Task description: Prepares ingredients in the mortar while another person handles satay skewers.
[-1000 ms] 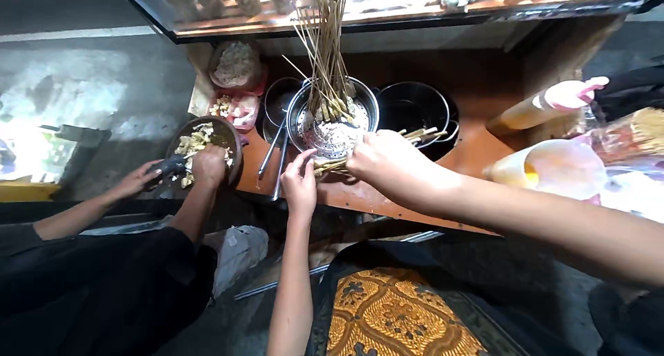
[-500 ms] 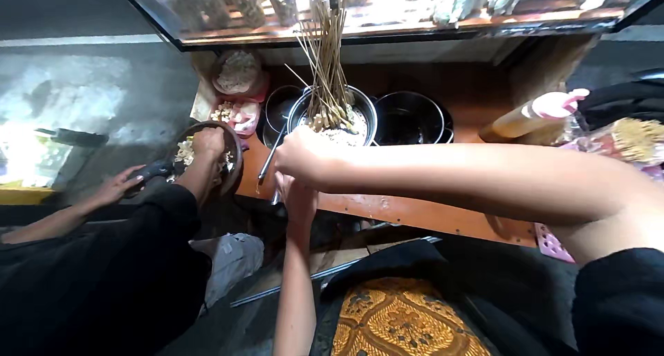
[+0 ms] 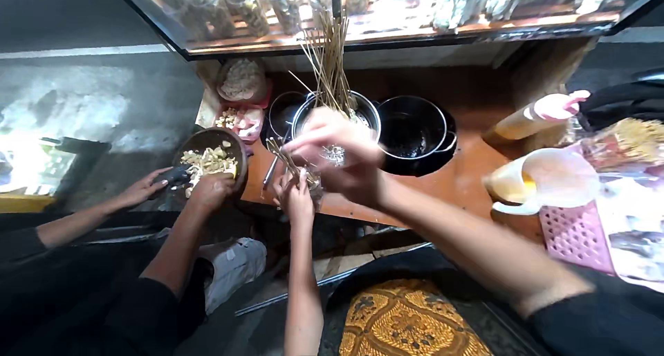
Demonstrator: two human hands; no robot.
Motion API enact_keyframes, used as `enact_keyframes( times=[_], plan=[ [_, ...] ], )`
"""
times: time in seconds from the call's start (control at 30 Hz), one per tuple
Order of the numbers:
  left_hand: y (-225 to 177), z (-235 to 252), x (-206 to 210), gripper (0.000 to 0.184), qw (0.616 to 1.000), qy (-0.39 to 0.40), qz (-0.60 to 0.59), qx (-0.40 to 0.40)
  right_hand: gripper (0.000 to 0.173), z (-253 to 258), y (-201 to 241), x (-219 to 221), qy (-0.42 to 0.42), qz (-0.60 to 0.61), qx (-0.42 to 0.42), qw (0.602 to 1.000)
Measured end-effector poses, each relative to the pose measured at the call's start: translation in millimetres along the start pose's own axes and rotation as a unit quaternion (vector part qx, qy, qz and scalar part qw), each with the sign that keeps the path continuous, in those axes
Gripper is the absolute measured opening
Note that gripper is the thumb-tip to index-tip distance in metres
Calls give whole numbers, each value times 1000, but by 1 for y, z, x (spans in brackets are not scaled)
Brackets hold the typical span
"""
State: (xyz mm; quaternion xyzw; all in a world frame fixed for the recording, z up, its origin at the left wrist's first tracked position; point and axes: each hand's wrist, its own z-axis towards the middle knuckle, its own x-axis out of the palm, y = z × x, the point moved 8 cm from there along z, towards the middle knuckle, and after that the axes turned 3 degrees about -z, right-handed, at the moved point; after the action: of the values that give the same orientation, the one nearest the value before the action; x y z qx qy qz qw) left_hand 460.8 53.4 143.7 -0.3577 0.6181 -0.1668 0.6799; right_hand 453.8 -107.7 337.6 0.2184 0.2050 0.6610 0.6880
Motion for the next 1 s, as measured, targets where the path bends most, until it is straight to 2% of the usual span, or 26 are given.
enact_keyframes(
  times=[0.03, 0.07, 0.1, 0.17, 0.23, 0.3, 0.37, 0.4, 0.53, 0.6, 0.7, 0.77, 0.83, 1.0],
  plan=[
    [3, 2, 0, 32, 999, -13, -40, -10, 14, -32, -20, -23, -117, 11, 136, 984],
    [6, 4, 0, 33, 997, -20, -74, -19, 13, -73, -46, -35, -204, 10, 273, 940],
    [10, 4, 1, 33, 994, -22, -100, -27, 13, -118, -72, -34, -233, 2, 402, 886],
    [14, 2, 2, 32, 991, -20, -127, -28, 23, -191, -113, -13, -152, -8, 588, 794],
    [11, 1, 1, 31, 989, -27, -147, -16, 37, -223, -141, 8, -63, -5, 664, 745],
    [8, 0, 1, 31, 986, -30, -162, -3, 44, -230, -163, 22, -18, 19, 698, 716],
    [10, -2, 0, 32, 988, -24, -152, 3, 39, -230, -173, 31, 9, 40, 725, 688],
    [11, -3, 0, 33, 989, -17, -149, 1, 35, -231, -178, 33, 24, 38, 727, 685],
    [17, -3, -4, 31, 986, -22, -167, -9, 21, -226, -189, 31, 69, -2, 684, 726],
    [22, -3, -2, 31, 986, -27, -164, -14, 19, -211, -177, 28, 74, -28, 654, 753],
    [29, -4, 5, 33, 995, -8, -99, 8, 20, -183, -150, 29, 67, -20, 617, 784],
    [37, -3, 13, 31, 995, 12, -99, 7, 23, -176, -141, 30, 55, -1, 620, 783],
    [38, -5, 14, 26, 989, 12, -149, 16, 25, -172, -137, 28, 20, 29, 643, 765],
    [32, -10, 5, 30, 971, 38, -230, 43, 19, -169, -128, 23, 11, 43, 645, 763]
  ],
)
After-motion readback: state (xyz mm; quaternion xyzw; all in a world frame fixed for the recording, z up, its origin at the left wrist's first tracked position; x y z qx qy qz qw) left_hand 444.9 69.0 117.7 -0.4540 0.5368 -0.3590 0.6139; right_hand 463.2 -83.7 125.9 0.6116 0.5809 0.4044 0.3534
